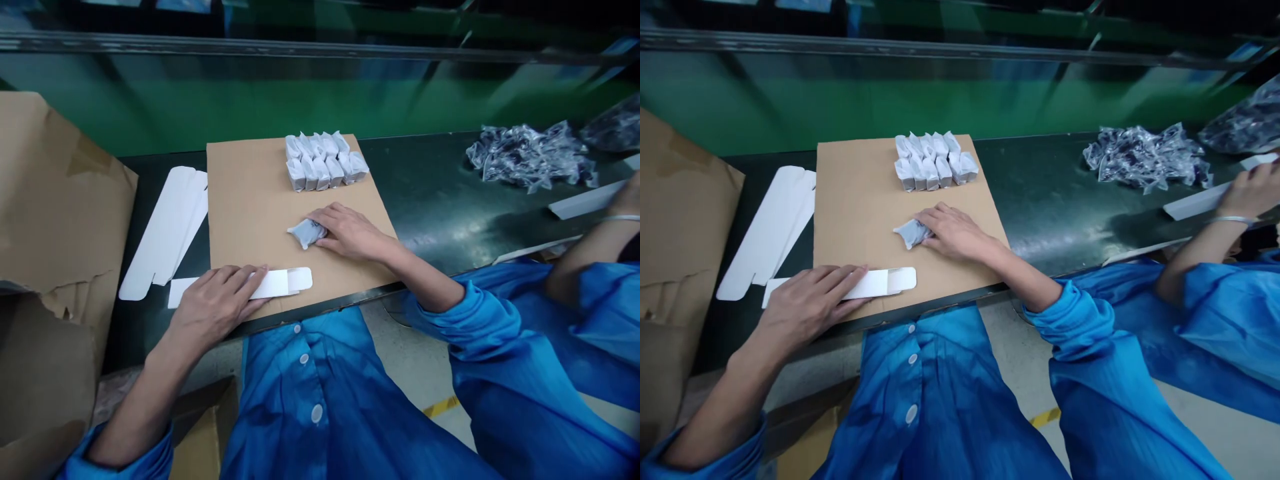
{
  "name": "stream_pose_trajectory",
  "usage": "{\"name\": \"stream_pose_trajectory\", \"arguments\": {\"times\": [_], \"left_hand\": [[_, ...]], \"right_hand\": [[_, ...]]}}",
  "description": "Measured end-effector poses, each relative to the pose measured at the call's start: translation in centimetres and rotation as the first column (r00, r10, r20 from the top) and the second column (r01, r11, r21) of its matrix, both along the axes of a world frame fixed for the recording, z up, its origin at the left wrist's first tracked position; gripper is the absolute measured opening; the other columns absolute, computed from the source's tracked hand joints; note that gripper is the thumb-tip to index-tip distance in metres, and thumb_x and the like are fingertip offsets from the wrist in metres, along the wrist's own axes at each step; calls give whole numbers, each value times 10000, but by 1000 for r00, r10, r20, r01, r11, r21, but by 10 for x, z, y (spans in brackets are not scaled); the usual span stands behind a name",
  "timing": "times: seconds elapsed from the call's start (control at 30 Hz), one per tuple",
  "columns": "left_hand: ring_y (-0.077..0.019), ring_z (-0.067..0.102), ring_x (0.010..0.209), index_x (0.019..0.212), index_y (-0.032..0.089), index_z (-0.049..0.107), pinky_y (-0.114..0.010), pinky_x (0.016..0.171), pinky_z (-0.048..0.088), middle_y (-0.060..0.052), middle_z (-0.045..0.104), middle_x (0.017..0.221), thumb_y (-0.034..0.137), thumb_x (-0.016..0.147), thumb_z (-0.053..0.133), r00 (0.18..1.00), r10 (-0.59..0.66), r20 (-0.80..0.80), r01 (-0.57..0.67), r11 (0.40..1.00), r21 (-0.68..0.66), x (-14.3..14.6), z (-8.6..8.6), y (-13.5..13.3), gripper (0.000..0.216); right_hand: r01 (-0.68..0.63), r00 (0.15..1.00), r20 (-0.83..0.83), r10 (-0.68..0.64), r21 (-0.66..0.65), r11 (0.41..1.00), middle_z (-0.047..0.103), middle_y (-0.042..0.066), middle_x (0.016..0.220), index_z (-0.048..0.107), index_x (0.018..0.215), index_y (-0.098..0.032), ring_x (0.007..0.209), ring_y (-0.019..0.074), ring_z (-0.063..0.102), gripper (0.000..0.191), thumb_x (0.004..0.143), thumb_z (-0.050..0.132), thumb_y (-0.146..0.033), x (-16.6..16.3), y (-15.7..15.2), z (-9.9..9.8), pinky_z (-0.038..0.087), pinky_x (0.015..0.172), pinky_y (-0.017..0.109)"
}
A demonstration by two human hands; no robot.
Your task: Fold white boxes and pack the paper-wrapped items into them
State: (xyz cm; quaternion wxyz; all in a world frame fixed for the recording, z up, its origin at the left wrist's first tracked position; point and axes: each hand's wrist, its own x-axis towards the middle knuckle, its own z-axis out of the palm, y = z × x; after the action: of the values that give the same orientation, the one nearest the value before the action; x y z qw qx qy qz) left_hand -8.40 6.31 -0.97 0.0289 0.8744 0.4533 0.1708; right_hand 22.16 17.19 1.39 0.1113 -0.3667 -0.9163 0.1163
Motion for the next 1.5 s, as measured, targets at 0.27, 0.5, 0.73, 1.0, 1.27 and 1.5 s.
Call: {"name": "stream_pose_trajectory", "arguments": {"times": [0.27, 0.5, 0.73, 1.0, 1.27, 1.5], "left_hand": [[-264, 655, 824, 1310, 358, 614, -352, 650, 390, -54, 751, 1039, 485, 751, 775, 979, 193, 63, -202, 960, 193, 1, 2, -17, 596], [-240, 624, 741, 1291, 171, 604, -338, 610, 380, -95, 754, 946, 443, 776, 767, 967, 251, -43, -198, 848, 491, 20, 21, -28, 605], [-230, 623, 742, 1207, 108, 626, -324, 641, 413, -103, 748, 907, 426, 797, 755, 991, 98, -86, -47, 884, 464, 35, 21, -30, 535], [-235, 614, 738, 1185, 102, 640, -329, 632, 392, -111, 741, 902, 425, 802, 750, 992, 118, -49, -81, 877, 474, 39, 22, -30, 512], [-229, 612, 758, 1171, 142, 649, -346, 644, 379, -92, 734, 904, 460, 851, 689, 974, 224, 29, -213, 865, 454, 66, 21, -28, 453], [-255, 629, 1121, 1382, 210, 534, -381, 900, 469, -108, 678, 1265, 588, 902, 543, 965, 258, 49, -260, 911, 320, 93, 37, -7, 611]], "right_hand": [[326, 908, -316, -276, 118, 938, 659, 114, 979, 562, 1025, -160, 895, 242, 590, 270, 810, 645, -300, -17, -38, 1, 468, 732, 349], [49, 971, -238, -5, 178, 983, 677, 104, 909, 564, 998, -138, 816, 204, 622, 131, 885, 562, -203, -23, -88, 19, 470, 665, 302], [-213, 972, -140, 189, -189, 959, 693, 78, 989, 583, 1110, -128, 871, 182, 647, 227, 901, 635, -201, -17, -59, 42, 468, 714, 274], [-5, 918, -322, -231, -593, 805, 766, 31, 1007, 566, 1238, -186, 896, 145, 728, 353, 894, 617, -123, -31, -73, 45, 535, 760, 245], [-79, 771, -459, -441, -757, 648, 759, 18, 936, 575, 1268, -170, 903, 139, 715, 392, 884, 527, -114, -39, -81, 35, 555, 787, 261], [218, 780, -327, -533, -656, 722, 752, 56, 891, 632, 1298, -227, 718, 165, 669, 521, 813, 707, -403, 22, -53, 60, 522, 601, 276]]}}
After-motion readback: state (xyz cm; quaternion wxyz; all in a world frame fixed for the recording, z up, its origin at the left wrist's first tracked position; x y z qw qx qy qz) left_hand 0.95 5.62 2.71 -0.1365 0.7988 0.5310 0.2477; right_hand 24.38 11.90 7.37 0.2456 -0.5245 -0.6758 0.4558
